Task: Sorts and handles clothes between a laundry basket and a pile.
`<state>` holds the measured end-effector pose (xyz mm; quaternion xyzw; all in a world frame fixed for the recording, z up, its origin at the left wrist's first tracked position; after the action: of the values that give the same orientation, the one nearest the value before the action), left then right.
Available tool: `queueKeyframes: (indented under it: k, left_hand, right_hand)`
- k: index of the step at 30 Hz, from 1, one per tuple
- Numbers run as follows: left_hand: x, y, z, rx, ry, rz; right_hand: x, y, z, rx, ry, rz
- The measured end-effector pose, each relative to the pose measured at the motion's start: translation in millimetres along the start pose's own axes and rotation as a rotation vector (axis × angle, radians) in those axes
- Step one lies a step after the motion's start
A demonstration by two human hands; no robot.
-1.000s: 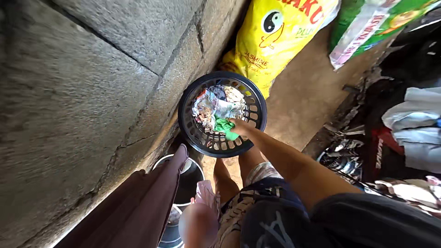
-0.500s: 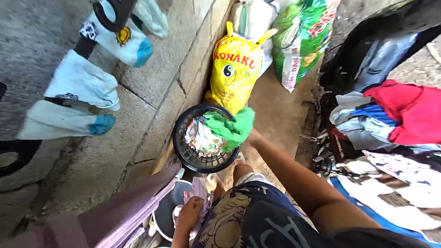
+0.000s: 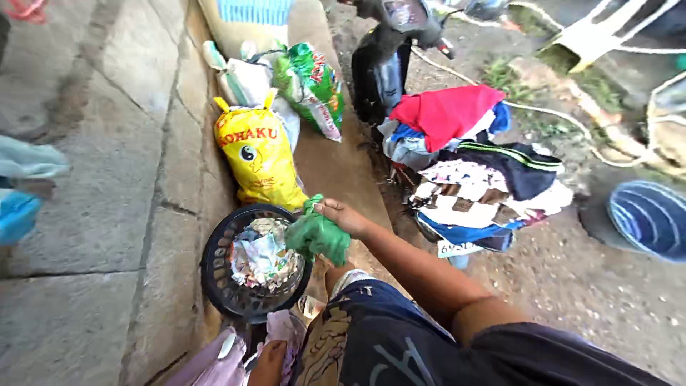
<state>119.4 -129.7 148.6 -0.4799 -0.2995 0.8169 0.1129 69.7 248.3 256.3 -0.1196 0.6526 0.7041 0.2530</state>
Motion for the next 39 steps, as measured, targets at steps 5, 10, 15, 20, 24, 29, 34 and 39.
queueKeyframes:
  k: [5, 10, 15, 20, 24, 29, 34, 39]
  left_hand:
    - [17.8, -9.8, 4.2, 0.088, 0.061, -0.02]
    - [24.6, -20.5, 4.5, 0.113, 0.077, -0.047]
    - [26.9, -31.6, 1.2, 0.119, 0.119, -0.04]
    - [30.6, -22.9, -2.3, 0.13, 0.113, -0.045]
    - [32.0, -21.8, -2.2, 0.144, 0.126, -0.011]
    - [26.3, -21.5, -2.5, 0.124, 0.108, 0.014]
    - [30.1, -15.3, -6.1, 0.109, 0.118, 0.057]
    - [35.6, -32.2, -9.6, 0.129, 0.126, 0.081]
  right_hand:
    - [-11.5, -21.4, 36.2, -0.349, -0.08, -0.088]
    - [-38.9, -2.6, 70.1, -0.354, -0.162, -0.072]
    - [-56.9, 2.4, 100.4, -0.423, -0.281, -0.012]
    - [-72.8, 14.6, 154.0, -0.512, -0.413, 0.043]
    - [-73.0, 31.0, 208.3, -0.555, -0.523, 0.008]
    - [-87.3, 47.6, 305.7, -0.451, -0.752, -0.152]
    - [-133.8, 70.6, 443.8, -0.369, -1.162, -0.213]
    - [-151.9, 61.5, 498.1, -0.47, -1.265, -0.441]
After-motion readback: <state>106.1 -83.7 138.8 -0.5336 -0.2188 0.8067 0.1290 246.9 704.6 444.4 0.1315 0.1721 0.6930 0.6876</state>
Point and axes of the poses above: each hand's wrist, its own x-axis towards the middle knuckle, its own z-axis out of the back of the hand, y = z × x, the point moved 4 cm from there along x, towards the middle knuckle, and after that the axes turned 9 degrees about -z, right-handed, at the moved point
